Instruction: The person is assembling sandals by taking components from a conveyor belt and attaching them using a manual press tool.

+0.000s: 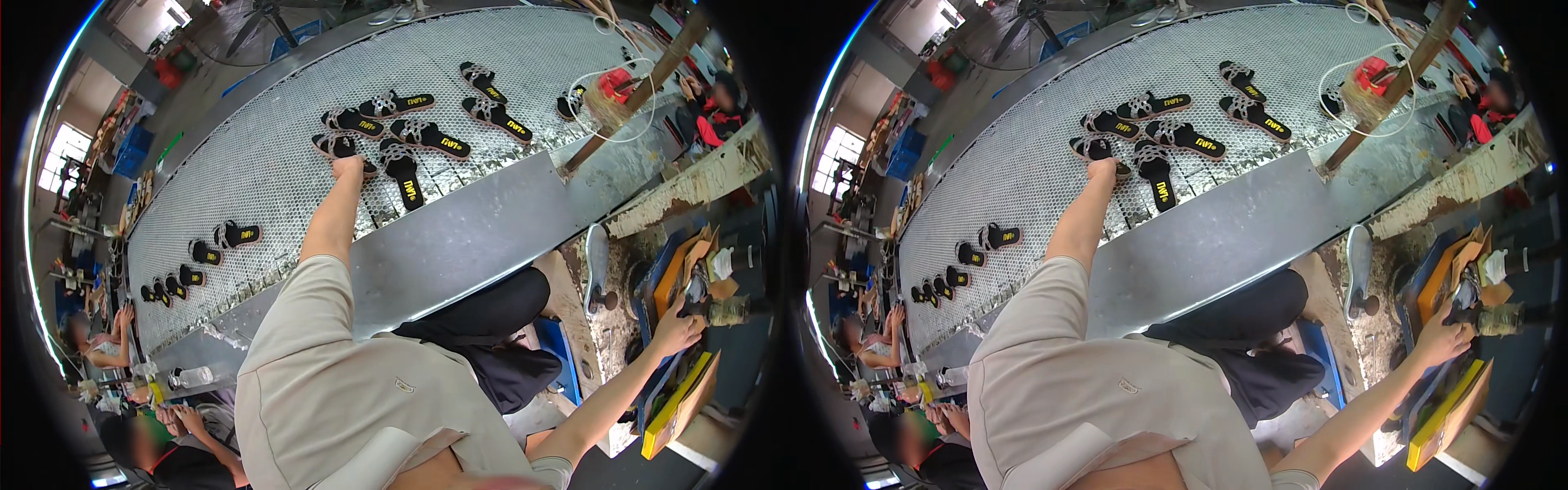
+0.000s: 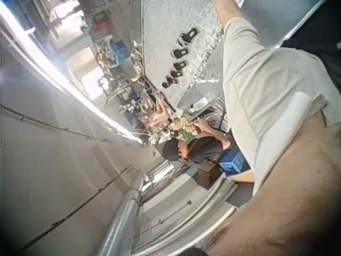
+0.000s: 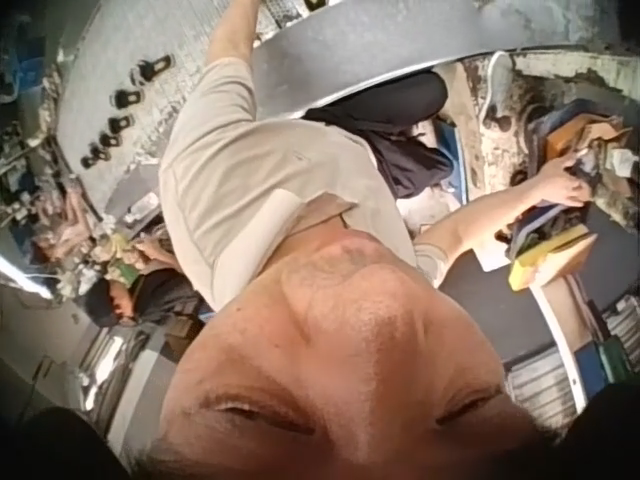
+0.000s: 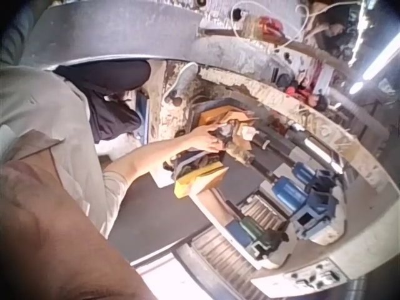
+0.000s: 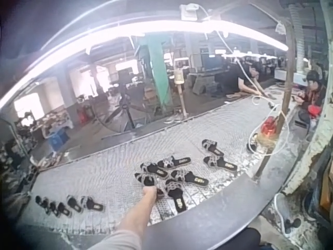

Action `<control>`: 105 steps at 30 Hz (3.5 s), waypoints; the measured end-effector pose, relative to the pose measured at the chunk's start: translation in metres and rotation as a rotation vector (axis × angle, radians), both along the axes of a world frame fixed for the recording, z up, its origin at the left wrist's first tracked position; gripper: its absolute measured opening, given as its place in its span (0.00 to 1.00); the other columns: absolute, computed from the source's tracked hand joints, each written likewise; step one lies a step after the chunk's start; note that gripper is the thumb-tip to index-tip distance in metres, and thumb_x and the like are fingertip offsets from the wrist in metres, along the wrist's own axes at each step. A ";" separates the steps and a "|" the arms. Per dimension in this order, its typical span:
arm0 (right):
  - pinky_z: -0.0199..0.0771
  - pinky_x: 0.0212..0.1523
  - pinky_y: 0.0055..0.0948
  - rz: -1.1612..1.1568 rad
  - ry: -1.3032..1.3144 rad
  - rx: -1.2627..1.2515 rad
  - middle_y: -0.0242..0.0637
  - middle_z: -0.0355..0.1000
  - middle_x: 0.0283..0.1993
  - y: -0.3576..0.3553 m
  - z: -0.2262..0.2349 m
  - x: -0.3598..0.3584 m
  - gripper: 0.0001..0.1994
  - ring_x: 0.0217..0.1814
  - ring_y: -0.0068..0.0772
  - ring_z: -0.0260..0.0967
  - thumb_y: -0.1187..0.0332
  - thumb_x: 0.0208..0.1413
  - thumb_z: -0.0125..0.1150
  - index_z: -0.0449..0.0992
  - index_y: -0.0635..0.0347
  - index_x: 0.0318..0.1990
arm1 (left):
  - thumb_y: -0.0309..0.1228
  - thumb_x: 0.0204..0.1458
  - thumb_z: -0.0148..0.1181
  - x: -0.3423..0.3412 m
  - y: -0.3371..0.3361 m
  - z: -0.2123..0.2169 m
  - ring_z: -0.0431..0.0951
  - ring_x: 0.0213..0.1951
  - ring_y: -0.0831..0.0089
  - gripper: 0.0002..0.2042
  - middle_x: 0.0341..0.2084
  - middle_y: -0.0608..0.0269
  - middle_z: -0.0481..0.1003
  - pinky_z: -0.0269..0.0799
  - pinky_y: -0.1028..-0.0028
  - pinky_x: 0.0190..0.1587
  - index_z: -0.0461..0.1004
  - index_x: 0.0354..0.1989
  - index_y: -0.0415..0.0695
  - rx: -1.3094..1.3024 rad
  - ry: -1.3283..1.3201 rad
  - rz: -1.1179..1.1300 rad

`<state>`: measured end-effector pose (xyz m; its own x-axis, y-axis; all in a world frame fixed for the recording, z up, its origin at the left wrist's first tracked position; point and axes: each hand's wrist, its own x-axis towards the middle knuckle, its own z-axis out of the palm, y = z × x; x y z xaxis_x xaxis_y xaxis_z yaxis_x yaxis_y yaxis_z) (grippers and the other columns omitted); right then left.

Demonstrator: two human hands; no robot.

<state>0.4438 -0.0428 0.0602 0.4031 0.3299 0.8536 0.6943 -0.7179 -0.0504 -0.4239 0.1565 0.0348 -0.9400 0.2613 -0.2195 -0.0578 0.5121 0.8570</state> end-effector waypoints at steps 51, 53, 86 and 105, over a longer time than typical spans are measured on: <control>0.68 0.67 0.45 1.506 1.065 0.436 0.49 0.76 0.59 -0.050 -0.077 -0.298 0.15 0.70 0.48 0.68 0.70 0.59 0.68 0.78 0.68 0.50 | 0.59 0.67 0.51 0.354 -0.071 0.016 0.79 0.55 0.63 0.28 0.54 0.62 0.78 0.75 0.58 0.60 0.71 0.64 0.51 1.074 -0.964 -0.954; 0.71 0.64 0.44 1.454 1.094 0.436 0.50 0.74 0.61 -0.044 -0.071 -0.294 0.17 0.67 0.50 0.71 0.69 0.58 0.69 0.77 0.67 0.53 | 0.56 0.67 0.54 0.300 -0.051 0.016 0.80 0.51 0.65 0.24 0.50 0.62 0.80 0.78 0.59 0.56 0.74 0.59 0.50 1.210 -0.940 -0.956; 0.75 0.47 0.42 0.786 0.713 0.467 0.49 0.81 0.42 0.047 -0.196 -0.112 0.14 0.41 0.44 0.76 0.64 0.63 0.67 0.81 0.67 0.47 | 0.51 0.67 0.56 0.275 -0.154 -0.020 0.84 0.43 0.60 0.23 0.43 0.51 0.81 0.84 0.64 0.47 0.76 0.54 0.41 1.046 -1.207 -0.892; 0.68 0.63 0.30 1.453 1.530 0.406 0.39 0.79 0.53 -0.126 -0.079 -0.330 0.12 0.56 0.27 0.74 0.71 0.70 0.56 0.78 0.73 0.50 | 0.70 0.66 0.26 0.282 -0.181 -0.035 0.81 0.37 0.63 0.42 0.39 0.53 0.81 0.80 0.61 0.40 0.72 0.55 0.40 0.923 -0.859 -0.708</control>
<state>0.1143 -0.1691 -0.0191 0.3610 0.8913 0.2742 -0.1240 0.3373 -0.9332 -0.1417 -0.0241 -0.0002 -0.2226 0.9651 -0.1382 -0.6888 -0.0554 0.7228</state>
